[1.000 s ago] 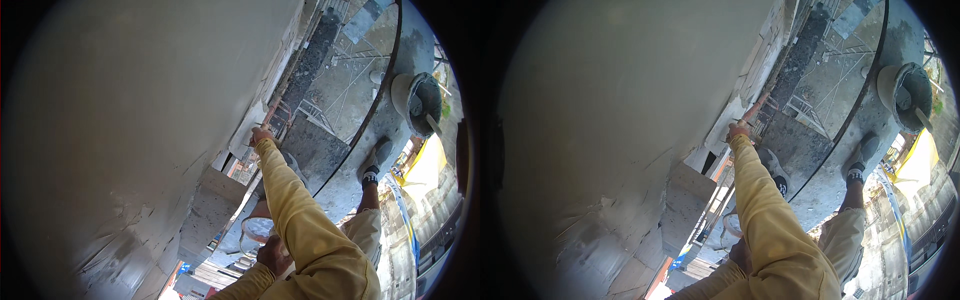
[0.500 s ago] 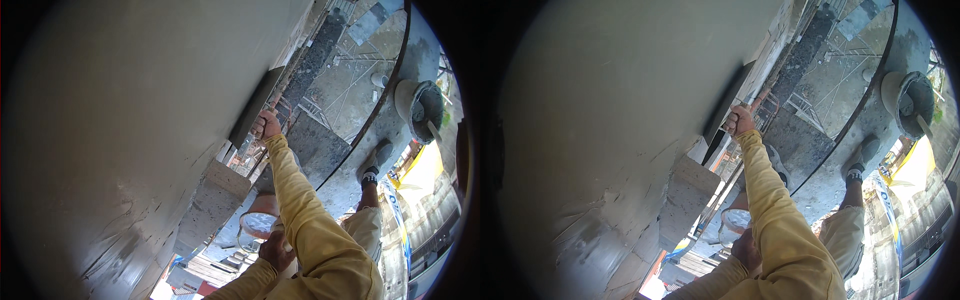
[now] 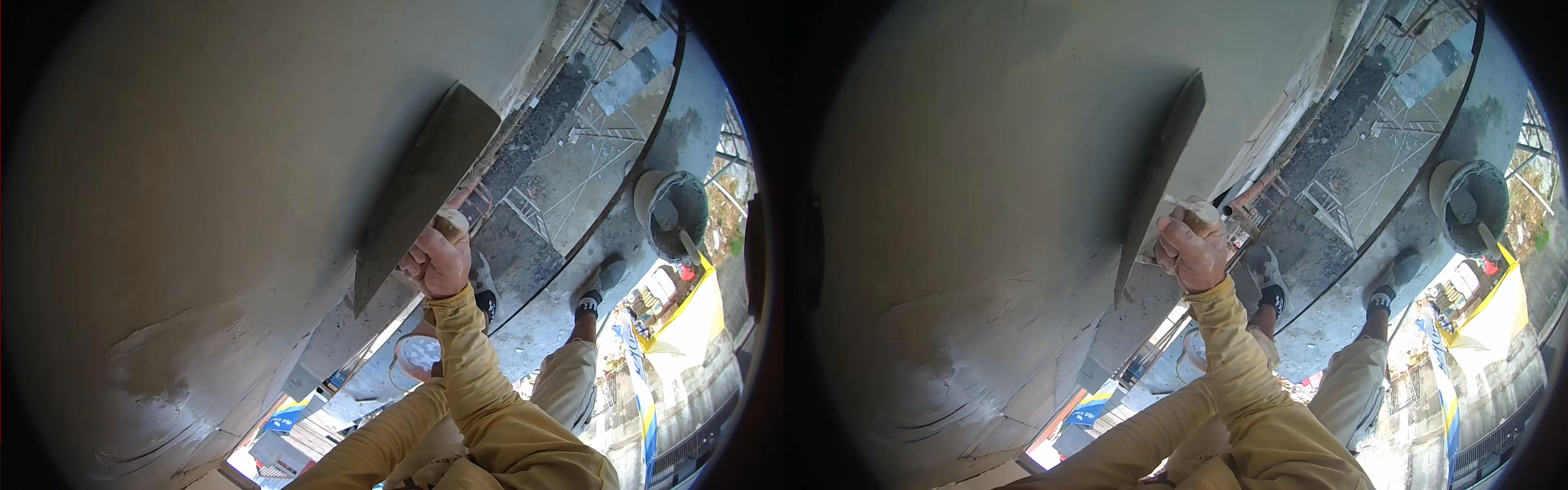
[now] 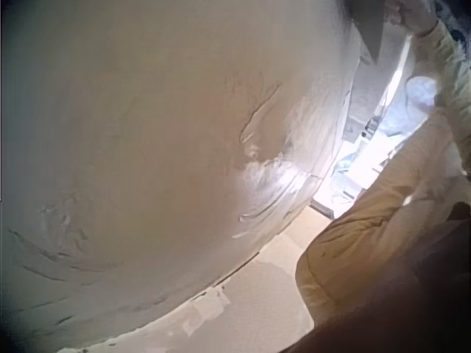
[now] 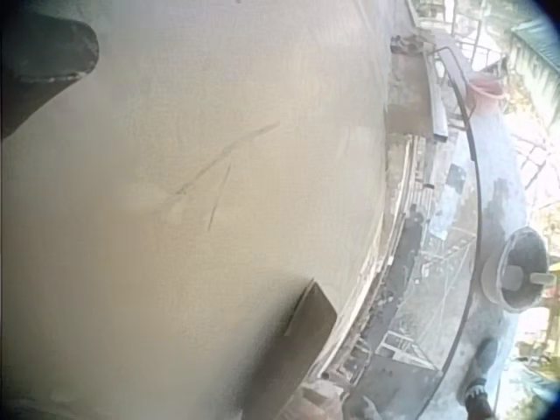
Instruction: Applying and smoothing plaster or cement mortar onto a brick wall using a trowel and hawk.
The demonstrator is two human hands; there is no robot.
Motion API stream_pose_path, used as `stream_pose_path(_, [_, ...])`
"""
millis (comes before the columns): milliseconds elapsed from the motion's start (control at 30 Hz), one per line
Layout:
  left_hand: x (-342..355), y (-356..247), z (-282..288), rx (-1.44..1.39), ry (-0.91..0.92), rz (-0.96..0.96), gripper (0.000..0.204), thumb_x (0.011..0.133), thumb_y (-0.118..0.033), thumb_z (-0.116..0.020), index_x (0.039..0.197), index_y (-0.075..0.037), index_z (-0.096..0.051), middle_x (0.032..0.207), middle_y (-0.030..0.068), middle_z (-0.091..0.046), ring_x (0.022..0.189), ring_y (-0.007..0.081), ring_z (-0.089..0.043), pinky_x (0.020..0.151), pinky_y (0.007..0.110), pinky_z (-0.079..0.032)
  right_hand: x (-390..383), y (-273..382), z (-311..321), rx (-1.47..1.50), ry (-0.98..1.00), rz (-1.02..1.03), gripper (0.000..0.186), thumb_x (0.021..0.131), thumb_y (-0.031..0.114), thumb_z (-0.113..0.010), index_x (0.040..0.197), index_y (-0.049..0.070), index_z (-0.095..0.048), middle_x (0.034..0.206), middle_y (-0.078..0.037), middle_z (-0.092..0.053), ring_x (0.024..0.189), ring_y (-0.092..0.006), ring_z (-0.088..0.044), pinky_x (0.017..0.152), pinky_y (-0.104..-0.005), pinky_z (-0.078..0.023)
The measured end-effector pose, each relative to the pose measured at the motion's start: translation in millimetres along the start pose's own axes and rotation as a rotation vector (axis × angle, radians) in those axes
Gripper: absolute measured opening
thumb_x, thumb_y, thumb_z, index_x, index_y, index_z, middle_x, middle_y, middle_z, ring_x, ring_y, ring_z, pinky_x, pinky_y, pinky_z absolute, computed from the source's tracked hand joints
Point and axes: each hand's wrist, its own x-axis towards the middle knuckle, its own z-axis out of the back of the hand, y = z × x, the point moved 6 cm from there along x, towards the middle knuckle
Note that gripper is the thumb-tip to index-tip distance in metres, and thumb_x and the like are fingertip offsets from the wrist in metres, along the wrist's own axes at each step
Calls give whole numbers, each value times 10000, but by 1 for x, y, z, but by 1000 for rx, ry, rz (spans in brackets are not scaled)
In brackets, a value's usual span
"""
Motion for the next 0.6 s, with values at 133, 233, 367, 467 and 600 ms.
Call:
stream_pose_path(133, [9,-11,13,-87,18,142,627,850,-512,-655,1248,-33,-584,1293,215,-587,1195,371,-577,1025,431,-455,-48,-5,-72,-259,-21,47,143,875,14,-665,839,49,-531,632,0,-540,487,-105,-506,447,-267,-423])
stream_pose_path(233, [20,-30,29,-89,136,182,652,852,-547,-640,1240,-24,-597,1323,218,-582,1260,360,-540,1075,424,-416,-83,2,-129,-665,143,340,161,809,41,-703,866,61,-553,663,-12,-563,512,-157,-577,465,-288,-436])
stream_pose_path(367, [19,-28,29,-3,137,188,657,861,-547,-627,1257,-24,-590,1331,226,-577,1276,365,-529,1092,423,-398,-127,-27,-185,-714,460,314,230,737,128,-765,887,96,-595,686,-63,-596,575,-254,-623,521,-358,-488])
stream_pose_path(467, [21,-30,31,-59,152,174,663,865,-548,-620,1270,-24,-585,1340,233,-569,1281,363,-526,1093,420,-399,-143,-42,-189,-805,587,317,269,729,221,-787,895,114,-605,688,-54,-609,590,-266,-627,538,-391,-493])
stream_pose_path(600, [18,-34,32,-96,175,204,643,864,-536,-629,1252,-24,-592,1323,234,-580,1264,366,-540,1085,423,-407,-140,-34,-134,-873,402,583,315,737,68,-829,883,108,-553,680,-64,-585,561,-242,-596,473,-342,-436])
